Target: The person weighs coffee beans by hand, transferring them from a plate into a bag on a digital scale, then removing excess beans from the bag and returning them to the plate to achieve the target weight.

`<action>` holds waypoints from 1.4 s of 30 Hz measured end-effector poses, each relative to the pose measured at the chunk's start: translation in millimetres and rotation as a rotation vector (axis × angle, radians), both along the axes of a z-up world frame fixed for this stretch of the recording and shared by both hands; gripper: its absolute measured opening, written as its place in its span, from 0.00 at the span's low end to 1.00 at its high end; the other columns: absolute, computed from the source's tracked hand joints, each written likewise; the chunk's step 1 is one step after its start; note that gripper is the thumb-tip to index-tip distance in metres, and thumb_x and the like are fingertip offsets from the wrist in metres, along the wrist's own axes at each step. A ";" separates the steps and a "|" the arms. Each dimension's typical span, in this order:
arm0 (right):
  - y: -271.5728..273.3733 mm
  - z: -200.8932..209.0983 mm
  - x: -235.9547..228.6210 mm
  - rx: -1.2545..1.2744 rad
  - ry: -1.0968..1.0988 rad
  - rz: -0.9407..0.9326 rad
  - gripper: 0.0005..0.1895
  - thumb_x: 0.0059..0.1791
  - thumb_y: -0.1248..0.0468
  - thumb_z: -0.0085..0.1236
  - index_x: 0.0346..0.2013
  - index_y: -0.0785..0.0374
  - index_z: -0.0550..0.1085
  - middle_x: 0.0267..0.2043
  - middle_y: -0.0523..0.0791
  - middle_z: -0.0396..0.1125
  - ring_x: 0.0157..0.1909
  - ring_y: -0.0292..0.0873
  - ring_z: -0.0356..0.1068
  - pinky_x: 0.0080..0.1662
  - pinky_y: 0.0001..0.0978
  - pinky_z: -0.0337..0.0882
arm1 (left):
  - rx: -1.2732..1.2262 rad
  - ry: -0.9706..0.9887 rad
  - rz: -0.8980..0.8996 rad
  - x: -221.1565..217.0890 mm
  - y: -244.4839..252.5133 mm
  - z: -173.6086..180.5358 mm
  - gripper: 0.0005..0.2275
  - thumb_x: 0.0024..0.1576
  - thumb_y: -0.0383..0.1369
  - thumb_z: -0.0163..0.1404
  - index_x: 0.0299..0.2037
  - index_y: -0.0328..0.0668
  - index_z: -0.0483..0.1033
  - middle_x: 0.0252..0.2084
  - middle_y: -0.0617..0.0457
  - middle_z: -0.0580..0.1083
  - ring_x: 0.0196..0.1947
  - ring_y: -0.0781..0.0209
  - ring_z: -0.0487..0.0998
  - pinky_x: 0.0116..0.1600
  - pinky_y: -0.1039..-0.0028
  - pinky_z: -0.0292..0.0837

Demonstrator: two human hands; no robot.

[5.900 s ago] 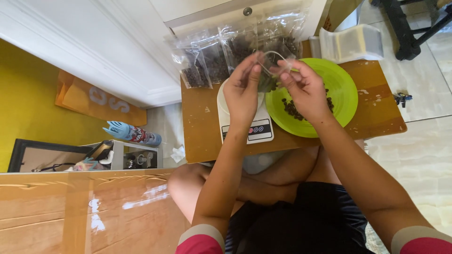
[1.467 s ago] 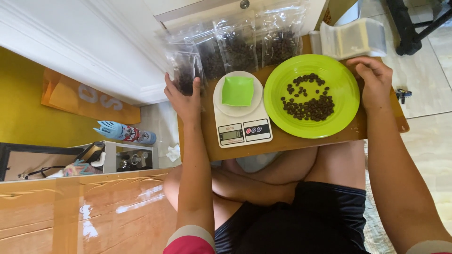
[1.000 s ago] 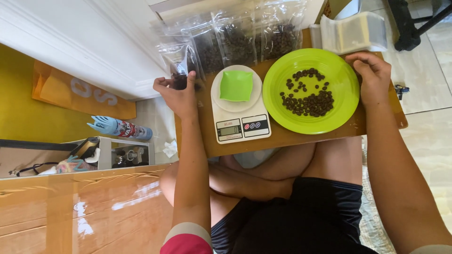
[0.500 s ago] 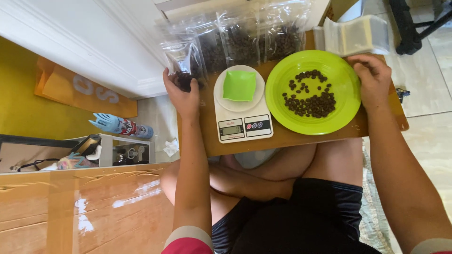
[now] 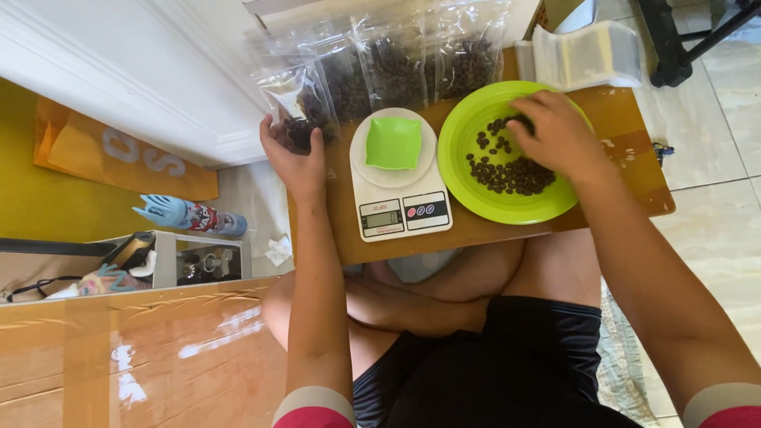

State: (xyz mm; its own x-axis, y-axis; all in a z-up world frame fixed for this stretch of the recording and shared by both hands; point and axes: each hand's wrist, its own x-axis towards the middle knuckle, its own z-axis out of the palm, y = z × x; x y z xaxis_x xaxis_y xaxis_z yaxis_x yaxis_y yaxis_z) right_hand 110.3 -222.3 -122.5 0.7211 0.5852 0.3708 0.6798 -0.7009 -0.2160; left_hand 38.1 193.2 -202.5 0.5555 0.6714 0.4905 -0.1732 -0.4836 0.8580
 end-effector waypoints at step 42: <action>-3.6 21.8 -50.8 -0.217 0.232 0.152 0.13 0.48 0.60 0.59 0.46 0.57 0.82 0.49 0.41 0.75 0.50 0.45 0.72 0.54 0.37 0.71 | 0.028 0.078 -0.012 -14.3 -3.8 22.1 0.31 0.53 0.27 0.65 0.64 0.42 0.59 0.49 0.47 0.71 0.48 0.53 0.75 0.56 0.67 0.73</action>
